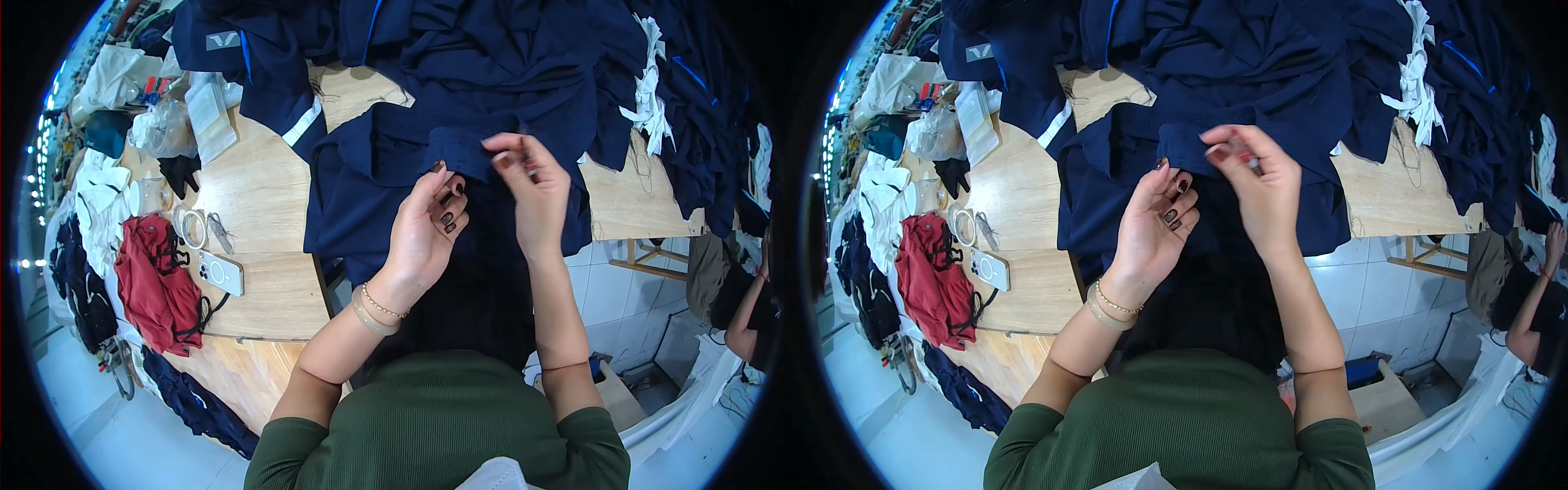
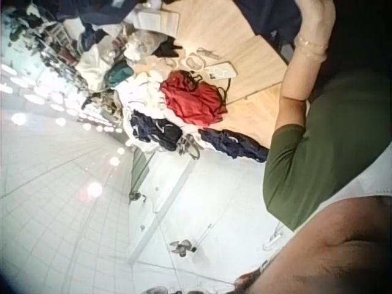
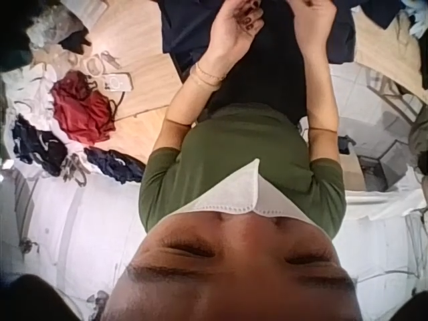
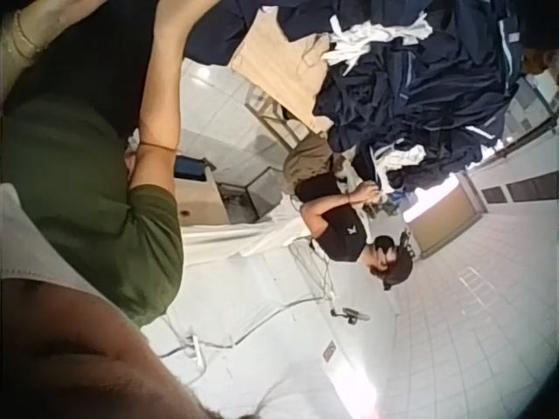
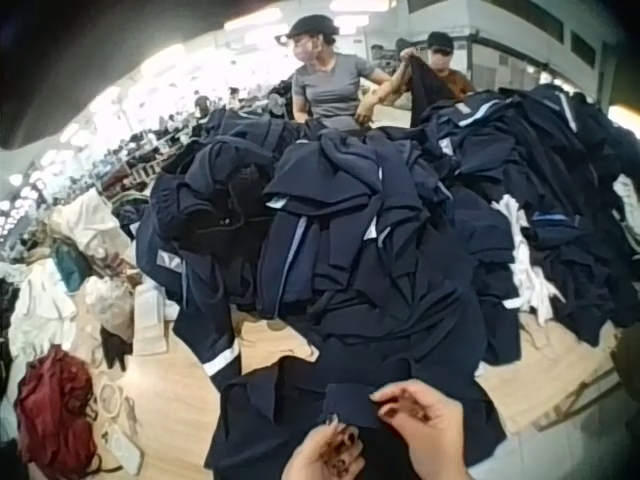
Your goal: Trimming loose threads from blue trousers using small snips in a garment factory.
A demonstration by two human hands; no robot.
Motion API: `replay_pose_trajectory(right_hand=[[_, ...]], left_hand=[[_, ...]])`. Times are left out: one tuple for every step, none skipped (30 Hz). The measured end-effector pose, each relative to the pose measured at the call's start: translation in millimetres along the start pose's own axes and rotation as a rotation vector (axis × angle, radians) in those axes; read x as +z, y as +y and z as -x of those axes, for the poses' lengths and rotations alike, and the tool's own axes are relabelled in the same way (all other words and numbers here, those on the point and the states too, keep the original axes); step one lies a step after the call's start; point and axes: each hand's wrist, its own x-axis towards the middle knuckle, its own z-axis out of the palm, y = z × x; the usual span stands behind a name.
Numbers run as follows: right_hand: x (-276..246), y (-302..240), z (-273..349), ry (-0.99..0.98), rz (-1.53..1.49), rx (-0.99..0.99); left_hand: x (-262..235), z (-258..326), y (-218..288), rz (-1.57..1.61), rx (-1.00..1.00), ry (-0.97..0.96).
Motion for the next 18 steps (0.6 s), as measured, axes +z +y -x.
replay_pose_trajectory(right_hand=[[5.9,1.4,1.1,-0.039,0.029,-0.008],[5.2,7.1,-3.9,-0.09,0.363,-0.263],[4.7,9.9,-3.9,-0.124,0.521,-0.385],[5.6,14.4,-3.6,-0.101,0.573,-0.46],[6.3,17.9,-3.7,-0.079,0.626,-0.535],[5.7,17.4,-4.0,-0.079,0.628,-0.533],[4.6,15.8,-4.2,-0.049,0.534,-0.455],[4.9,13.7,-3.9,-0.022,0.436,-0.377],[13.8,10.0,-1.1,0.08,0.107,-0.224],[10.9,5.6,-2.1,0.11,0.056,-0.165],[5.4,2.7,-2.6,0.142,0.007,-0.106],[1.0,4.4,-4.0,0.14,0.043,-0.12],[1.7,5.3,-5.0,0.142,0.044,-0.12],[3.5,5.6,-5.9,0.066,0.201,-0.201],[4.2,6.3,-7.2,-0.01,0.358,-0.28],[2.4,11.7,-8.6,-0.074,0.572,-0.455],[6.1,17.0,-5.1,-0.051,0.652,-0.519],[6.6,20.2,-5.3,-0.038,0.659,-0.536]], left_hand=[[0.6,1.3,0.1,0.0,0.0,0.004],[2.8,2.5,-0.1,0.006,-0.007,0.027],[4.3,3.2,-0.4,0.011,-0.013,0.051],[4.1,2.0,-1.0,0.01,-0.014,0.051],[2.6,-1.3,-1.8,0.034,-0.03,0.087],[2.3,-3.7,-2.5,0.058,-0.045,0.123],[4.2,-4.9,-4.1,0.059,-0.047,0.123],[7.2,-4.9,-5.7,0.038,-0.024,0.098],[8.8,-5.2,-6.3,0.017,-0.003,0.072],[3.1,-8.6,-6.8,0.023,0.008,0.052],[3.3,-7.8,-5.5,0.023,0.007,0.051],[4.5,-6.7,-4.0,0.017,0.019,0.044],[5.2,-6.1,-3.7,0.011,0.031,0.036],[5.3,-5.7,-4.8,0.01,0.029,0.035],[4.8,-5.4,-6.5,0.023,0.047,-0.002],[3.7,-5.5,-8.0,0.036,0.065,-0.039],[-0.7,-7.9,-9.7,0.036,0.065,-0.041],[-6.9,-11.3,-11.4,0.021,0.068,-0.04]])
